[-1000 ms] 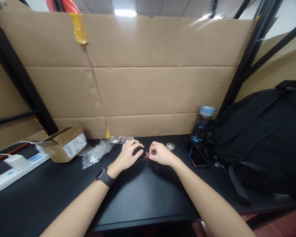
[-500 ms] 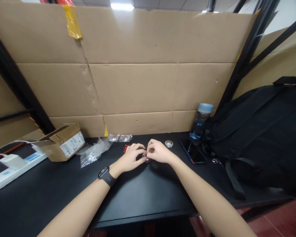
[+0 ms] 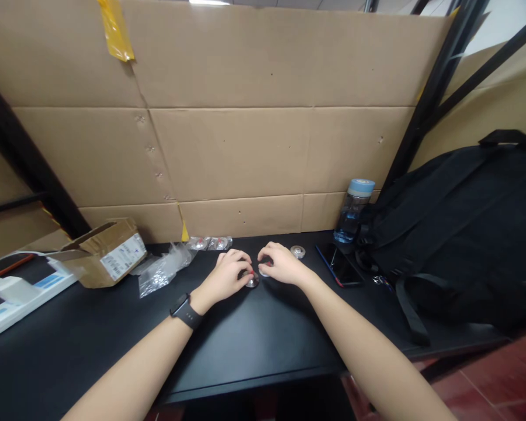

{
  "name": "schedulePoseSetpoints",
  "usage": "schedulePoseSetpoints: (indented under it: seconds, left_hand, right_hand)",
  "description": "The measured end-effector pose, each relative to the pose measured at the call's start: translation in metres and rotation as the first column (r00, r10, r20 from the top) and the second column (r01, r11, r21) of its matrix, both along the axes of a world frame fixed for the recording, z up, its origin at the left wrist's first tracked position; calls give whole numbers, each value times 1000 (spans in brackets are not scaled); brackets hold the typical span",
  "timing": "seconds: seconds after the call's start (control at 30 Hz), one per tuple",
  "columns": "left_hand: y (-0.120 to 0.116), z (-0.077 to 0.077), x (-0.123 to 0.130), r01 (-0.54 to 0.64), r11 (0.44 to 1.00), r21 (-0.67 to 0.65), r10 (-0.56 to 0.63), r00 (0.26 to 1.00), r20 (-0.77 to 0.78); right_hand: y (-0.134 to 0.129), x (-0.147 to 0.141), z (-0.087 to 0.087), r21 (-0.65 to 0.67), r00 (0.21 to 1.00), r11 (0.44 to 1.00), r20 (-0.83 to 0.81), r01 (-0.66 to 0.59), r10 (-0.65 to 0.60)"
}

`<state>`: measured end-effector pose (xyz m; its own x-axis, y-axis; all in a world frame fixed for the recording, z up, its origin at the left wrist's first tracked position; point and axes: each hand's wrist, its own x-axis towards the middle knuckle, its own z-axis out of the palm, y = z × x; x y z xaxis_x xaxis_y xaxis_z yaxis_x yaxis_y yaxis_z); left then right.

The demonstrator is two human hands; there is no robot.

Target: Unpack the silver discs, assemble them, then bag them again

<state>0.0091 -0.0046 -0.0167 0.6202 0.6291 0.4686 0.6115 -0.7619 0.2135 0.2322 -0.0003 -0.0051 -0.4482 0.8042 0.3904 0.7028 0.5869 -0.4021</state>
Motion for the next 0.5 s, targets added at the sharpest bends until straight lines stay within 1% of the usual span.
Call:
schedulePoseSetpoints:
  seconds: [0.07, 0.2, 0.37, 0.5]
  left_hand:
    - [1, 1, -3, -4, 1000, 24, 5, 999, -32]
    - [2, 1, -9, -17, 998, 56, 24, 993, -112]
    - [5, -2, -12, -15, 996, 91, 29, 989, -144]
    - [3, -2, -9, -21, 993, 114, 38, 988, -150]
  right_hand:
    - [2, 7, -1, 23, 995, 998, 84, 58, -59]
    - [3, 12, -1, 6, 967, 994, 233, 106, -105]
    - [-1, 3, 2, 15, 951, 990, 276, 141, -140]
    - [0, 2, 1, 37, 935, 983, 303, 182, -184]
